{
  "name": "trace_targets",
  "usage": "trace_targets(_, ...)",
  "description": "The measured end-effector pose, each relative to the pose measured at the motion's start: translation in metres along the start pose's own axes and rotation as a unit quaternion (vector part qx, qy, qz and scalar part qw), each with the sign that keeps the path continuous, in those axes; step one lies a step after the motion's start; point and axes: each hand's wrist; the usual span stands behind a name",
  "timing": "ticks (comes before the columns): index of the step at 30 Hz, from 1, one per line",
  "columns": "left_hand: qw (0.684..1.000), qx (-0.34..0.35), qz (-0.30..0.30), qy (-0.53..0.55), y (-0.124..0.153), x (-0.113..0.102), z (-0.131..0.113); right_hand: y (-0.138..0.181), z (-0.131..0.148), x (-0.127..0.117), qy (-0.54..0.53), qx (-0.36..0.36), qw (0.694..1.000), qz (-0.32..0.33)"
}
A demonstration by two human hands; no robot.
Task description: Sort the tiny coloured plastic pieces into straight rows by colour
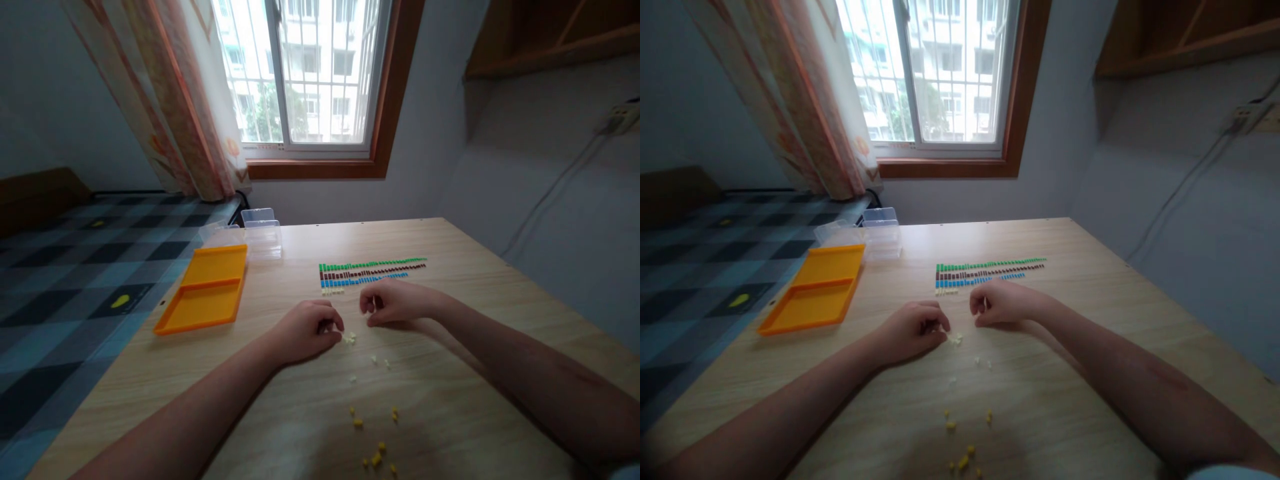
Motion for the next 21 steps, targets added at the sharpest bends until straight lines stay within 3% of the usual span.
trace_targets(5,1.0,0.002,-0.004,0.016,0.001,-0.001,0.0,0.0,-0.007,-0.005,-0.009,0.0,1.0,0.026)
trace_targets(14,1.0,0.003,-0.005,0.024,0.003,-0.002,-0.003,0.001,-0.002,0.001,0.019,-0.008,1.0,-0.01)
trace_targets(21,1.0,0.004,-0.006,0.023,0.004,-0.001,0.0,-0.001,0.002,0.0,0.062,-0.029,0.994,-0.09)
Point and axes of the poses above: each hand's wrist, its own y-axis away from the middle knuckle, its own x-axis out of the palm, z = x × y, and after that the axes turned 11 degrees about -z, right-handed
